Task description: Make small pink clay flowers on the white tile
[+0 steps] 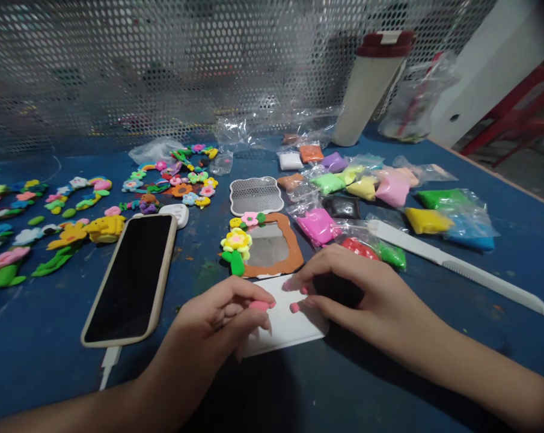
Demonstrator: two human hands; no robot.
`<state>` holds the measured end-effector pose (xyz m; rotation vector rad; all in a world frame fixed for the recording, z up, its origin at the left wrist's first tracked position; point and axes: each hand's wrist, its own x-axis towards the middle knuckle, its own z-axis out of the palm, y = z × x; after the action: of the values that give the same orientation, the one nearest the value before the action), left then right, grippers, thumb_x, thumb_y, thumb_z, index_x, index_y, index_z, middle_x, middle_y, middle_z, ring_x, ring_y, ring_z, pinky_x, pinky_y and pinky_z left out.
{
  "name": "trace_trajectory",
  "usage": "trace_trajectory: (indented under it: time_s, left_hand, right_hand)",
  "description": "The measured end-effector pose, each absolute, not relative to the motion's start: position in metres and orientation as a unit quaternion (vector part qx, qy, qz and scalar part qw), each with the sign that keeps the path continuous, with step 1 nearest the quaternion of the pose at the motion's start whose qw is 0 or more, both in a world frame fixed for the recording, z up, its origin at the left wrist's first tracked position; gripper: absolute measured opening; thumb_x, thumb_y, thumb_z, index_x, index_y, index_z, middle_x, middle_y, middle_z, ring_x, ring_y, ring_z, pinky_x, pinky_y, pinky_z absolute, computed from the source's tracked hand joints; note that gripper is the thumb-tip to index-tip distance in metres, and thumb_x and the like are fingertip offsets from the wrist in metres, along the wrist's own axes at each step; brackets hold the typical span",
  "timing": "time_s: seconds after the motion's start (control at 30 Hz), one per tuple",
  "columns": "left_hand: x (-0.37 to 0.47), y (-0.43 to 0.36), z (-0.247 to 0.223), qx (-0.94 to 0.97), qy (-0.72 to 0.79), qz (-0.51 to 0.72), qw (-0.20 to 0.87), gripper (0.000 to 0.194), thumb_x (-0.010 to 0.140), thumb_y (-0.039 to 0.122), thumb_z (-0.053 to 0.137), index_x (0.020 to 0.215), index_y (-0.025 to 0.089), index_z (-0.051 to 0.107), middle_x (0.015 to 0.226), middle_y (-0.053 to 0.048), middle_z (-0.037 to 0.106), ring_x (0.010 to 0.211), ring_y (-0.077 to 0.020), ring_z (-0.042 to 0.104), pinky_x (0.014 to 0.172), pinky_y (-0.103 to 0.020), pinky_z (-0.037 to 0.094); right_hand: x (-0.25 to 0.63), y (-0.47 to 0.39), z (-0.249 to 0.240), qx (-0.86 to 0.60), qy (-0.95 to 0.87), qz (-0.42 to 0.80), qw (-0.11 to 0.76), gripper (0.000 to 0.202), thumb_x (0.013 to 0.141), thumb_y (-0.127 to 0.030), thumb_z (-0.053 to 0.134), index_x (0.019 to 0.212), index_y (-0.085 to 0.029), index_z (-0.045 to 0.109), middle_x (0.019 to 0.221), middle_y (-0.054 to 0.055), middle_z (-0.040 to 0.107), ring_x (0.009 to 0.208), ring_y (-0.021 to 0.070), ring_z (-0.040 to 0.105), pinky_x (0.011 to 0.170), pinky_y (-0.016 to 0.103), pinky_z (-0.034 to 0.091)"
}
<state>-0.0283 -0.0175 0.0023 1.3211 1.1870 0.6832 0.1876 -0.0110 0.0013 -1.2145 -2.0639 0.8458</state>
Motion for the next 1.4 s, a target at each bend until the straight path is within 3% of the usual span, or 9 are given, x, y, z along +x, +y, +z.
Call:
trace_trajectory:
  time_s: [0.13, 0.27, 0.47, 0.63, 0.87, 0.97, 1.1, 1.23, 1.4]
  left_hand:
    - [-0.029, -0.02, 0.004, 0.616, 0.5, 0.301, 0.529, 0.005, 0.077, 0.025, 0.065, 0.075, 0.021, 0.068, 0.063, 0.004, 0.06, 0.053, -0.0074, 0.05, 0.049, -0.015, 0.038]
    - [-0.028, -0.022, 0.004, 0.606, 0.468, 0.279, 0.58, 0.003, 0.074, 0.019, 0.066, 0.077, 0.02, 0.068, 0.054, 0.005, 0.061, 0.049, -0.0082, 0.056, 0.049, -0.015, 0.042]
    - [-0.029, -0.023, 0.003, 0.61, 0.445, 0.246, 0.608, 0.003, 0.073, 0.019, 0.068, 0.074, 0.019, 0.07, 0.054, 0.004, 0.065, 0.046, -0.0091, 0.06, 0.048, -0.015, 0.045]
    - [-0.03, -0.024, 0.008, 0.632, 0.443, 0.207, 0.601, 0.006, 0.073, 0.022, 0.068, 0.073, 0.02, 0.073, 0.054, 0.003, 0.067, 0.048, -0.0111, 0.061, 0.05, -0.016, 0.046]
    - [-0.029, -0.026, 0.007, 0.642, 0.434, 0.17, 0.609, 0.012, 0.079, 0.028, 0.062, 0.076, 0.021, 0.071, 0.061, 0.003, 0.066, 0.046, -0.009, 0.054, 0.047, -0.016, 0.042]
    - [-0.029, -0.025, 0.007, 0.638, 0.431, 0.196, 0.608, 0.016, 0.081, 0.028, 0.059, 0.07, 0.018, 0.065, 0.062, 0.002, 0.063, 0.046, -0.0084, 0.052, 0.047, -0.017, 0.041]
    - [-0.03, -0.023, 0.008, 0.587, 0.474, 0.268, 0.6, 0.021, 0.085, 0.029, 0.053, 0.067, 0.018, 0.056, 0.053, 0.005, 0.055, 0.043, -0.0071, 0.05, 0.044, -0.016, 0.036]
    - [-0.03, -0.022, 0.005, 0.523, 0.514, 0.321, 0.599, 0.011, 0.087, 0.028, 0.052, 0.081, 0.02, 0.057, 0.06, 0.005, 0.061, 0.042, -0.0056, 0.051, 0.043, -0.015, 0.037]
    - [-0.028, -0.021, 0.003, 0.502, 0.527, 0.334, 0.599, 0.009, 0.085, 0.027, 0.056, 0.09, 0.02, 0.059, 0.047, 0.008, 0.053, 0.043, -0.0063, 0.05, 0.044, -0.013, 0.039]
  right_hand:
    - [0.181, -0.019, 0.001, -0.399, -0.827, 0.224, 0.326, 0.013, 0.083, -0.012, 0.06, 0.095, -0.018, 0.06, 0.089, 0.004, 0.064, 0.083, 0.0163, 0.056, 0.072, 0.03, 0.044]
    - [0.169, -0.031, -0.003, -0.315, -0.873, 0.128, 0.351, 0.008, 0.089, -0.014, 0.054, 0.093, -0.018, 0.059, 0.083, 0.002, 0.066, 0.072, 0.0127, 0.055, 0.07, 0.029, 0.038]
    - [0.161, -0.039, -0.003, -0.303, -0.897, 0.076, 0.313, 0.031, 0.096, -0.014, 0.034, 0.084, -0.018, 0.062, 0.071, 0.0, 0.062, 0.062, 0.0117, 0.051, 0.065, 0.029, 0.035]
    - [0.165, -0.037, 0.001, -0.254, -0.914, 0.028, 0.315, 0.041, 0.097, -0.015, 0.023, 0.088, -0.014, 0.063, 0.071, 0.005, 0.066, 0.063, 0.0162, 0.057, 0.072, 0.037, 0.04]
    - [0.166, -0.032, 0.006, -0.241, -0.935, 0.093, 0.245, 0.03, 0.092, -0.014, 0.032, 0.079, -0.018, 0.058, 0.068, 0.005, 0.062, 0.06, 0.0165, 0.052, 0.066, 0.035, 0.044]
    - [0.168, -0.029, 0.003, -0.267, -0.914, 0.119, 0.283, 0.013, 0.087, -0.012, 0.044, 0.08, -0.019, 0.051, 0.07, 0.003, 0.059, 0.062, 0.0152, 0.049, 0.064, 0.032, 0.043]
    - [0.177, -0.024, 0.003, -0.404, -0.793, 0.248, 0.383, 0.011, 0.088, -0.013, 0.047, 0.081, -0.022, 0.046, 0.074, -0.001, 0.055, 0.066, 0.0119, 0.051, 0.059, 0.022, 0.043]
    - [0.185, -0.016, 0.006, -0.503, -0.659, 0.335, 0.448, 0.006, 0.09, -0.019, 0.052, 0.089, -0.023, 0.056, 0.084, -0.001, 0.06, 0.077, 0.0116, 0.058, 0.067, 0.02, 0.048]
    - [0.184, -0.013, 0.003, -0.513, -0.619, 0.406, 0.435, 0.012, 0.089, -0.024, 0.054, 0.095, -0.025, 0.065, 0.087, -0.001, 0.066, 0.079, 0.0125, 0.061, 0.069, 0.022, 0.049]
